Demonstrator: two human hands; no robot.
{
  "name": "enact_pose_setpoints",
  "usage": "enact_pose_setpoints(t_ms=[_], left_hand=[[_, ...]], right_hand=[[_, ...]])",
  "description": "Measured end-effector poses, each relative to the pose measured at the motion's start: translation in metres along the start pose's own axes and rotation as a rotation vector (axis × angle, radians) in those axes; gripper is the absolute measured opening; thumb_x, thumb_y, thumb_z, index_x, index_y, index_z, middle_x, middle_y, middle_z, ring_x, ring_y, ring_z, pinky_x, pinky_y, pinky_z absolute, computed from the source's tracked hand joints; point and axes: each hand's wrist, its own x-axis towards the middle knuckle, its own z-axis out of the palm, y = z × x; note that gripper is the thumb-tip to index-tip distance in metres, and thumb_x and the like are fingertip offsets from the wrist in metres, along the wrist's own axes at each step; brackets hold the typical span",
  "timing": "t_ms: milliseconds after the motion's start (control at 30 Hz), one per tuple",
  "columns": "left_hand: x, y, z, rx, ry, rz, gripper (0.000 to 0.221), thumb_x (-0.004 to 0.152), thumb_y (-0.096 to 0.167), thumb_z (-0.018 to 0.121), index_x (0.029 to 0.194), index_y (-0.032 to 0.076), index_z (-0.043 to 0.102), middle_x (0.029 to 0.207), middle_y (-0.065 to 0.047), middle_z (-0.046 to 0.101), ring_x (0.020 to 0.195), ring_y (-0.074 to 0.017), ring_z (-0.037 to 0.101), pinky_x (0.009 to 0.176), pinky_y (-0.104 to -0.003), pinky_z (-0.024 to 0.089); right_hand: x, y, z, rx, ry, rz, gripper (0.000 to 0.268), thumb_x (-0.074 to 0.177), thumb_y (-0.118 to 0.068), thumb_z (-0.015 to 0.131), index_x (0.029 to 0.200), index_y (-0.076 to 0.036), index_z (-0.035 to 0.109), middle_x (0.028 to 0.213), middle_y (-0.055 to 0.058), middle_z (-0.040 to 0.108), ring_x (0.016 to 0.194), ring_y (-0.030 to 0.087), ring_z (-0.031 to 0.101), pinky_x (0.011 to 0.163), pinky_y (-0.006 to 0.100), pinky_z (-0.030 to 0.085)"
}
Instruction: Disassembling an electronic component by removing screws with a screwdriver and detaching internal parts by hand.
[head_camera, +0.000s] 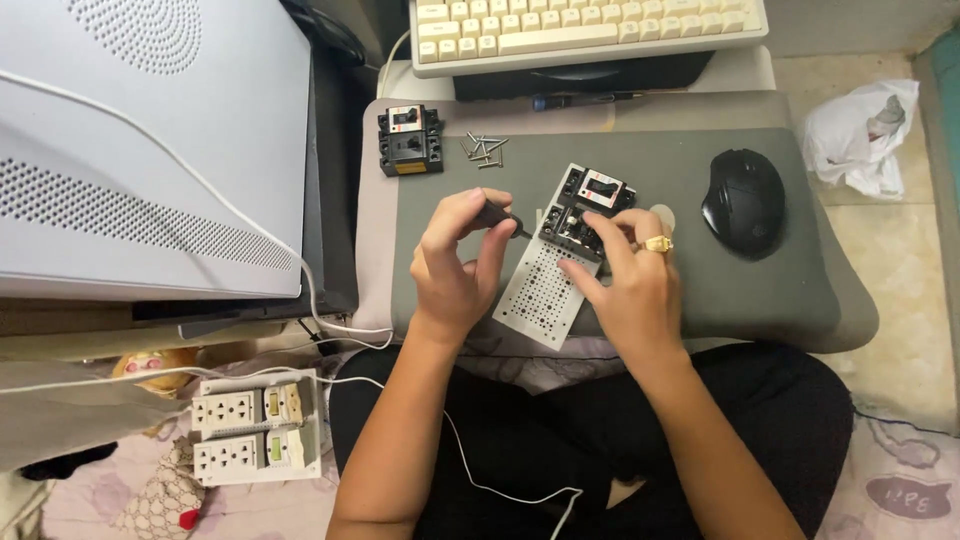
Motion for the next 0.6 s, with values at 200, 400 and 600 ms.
enact_pose_setpoints(t_ms=[200,400,600], left_hand=[[-0.002,-0.002,0.006,-0.006,-0.008,0.019,0.032,0.090,0.005,0.066,0.115,-0.005,0.047,0.091,-0.014,0.070,0.071,-0.0234,0.069,0.058,-0.030,0.064],[-0.004,0.001,0.007,-0.079,-0.034,0.103,0.029,0.090,0.004,0.064,0.113,-0.007,0.048,0.085,-0.014,0.069,0.066,-0.0253,0.068,0.051,-0.032,0.062],[-0.007,0.005,0.010,-0.126,-0.130,0.115,0.028,0.090,0.005,0.066,0.112,-0.005,0.053,0.083,-0.012,0.069,0.062,-0.0239,0.064,0.049,-0.034,0.059]], right_hand=[[0.005,0.010,-0.003,0.167,-0.012,-0.038,0.041,0.083,-0.020,0.079,0.121,-0.012,0.068,0.098,0.005,0.061,0.094,0.025,0.061,0.083,0.037,0.051],[0.005,0.013,-0.025,0.469,-0.118,-0.054,0.035,0.076,-0.004,0.079,0.110,-0.009,0.072,0.099,0.006,0.069,0.095,0.030,0.065,0.085,0.038,0.051],[0.007,0.012,-0.031,0.499,-0.170,-0.068,0.032,0.076,-0.004,0.079,0.108,-0.008,0.072,0.097,0.007,0.068,0.094,0.029,0.064,0.083,0.037,0.051]])
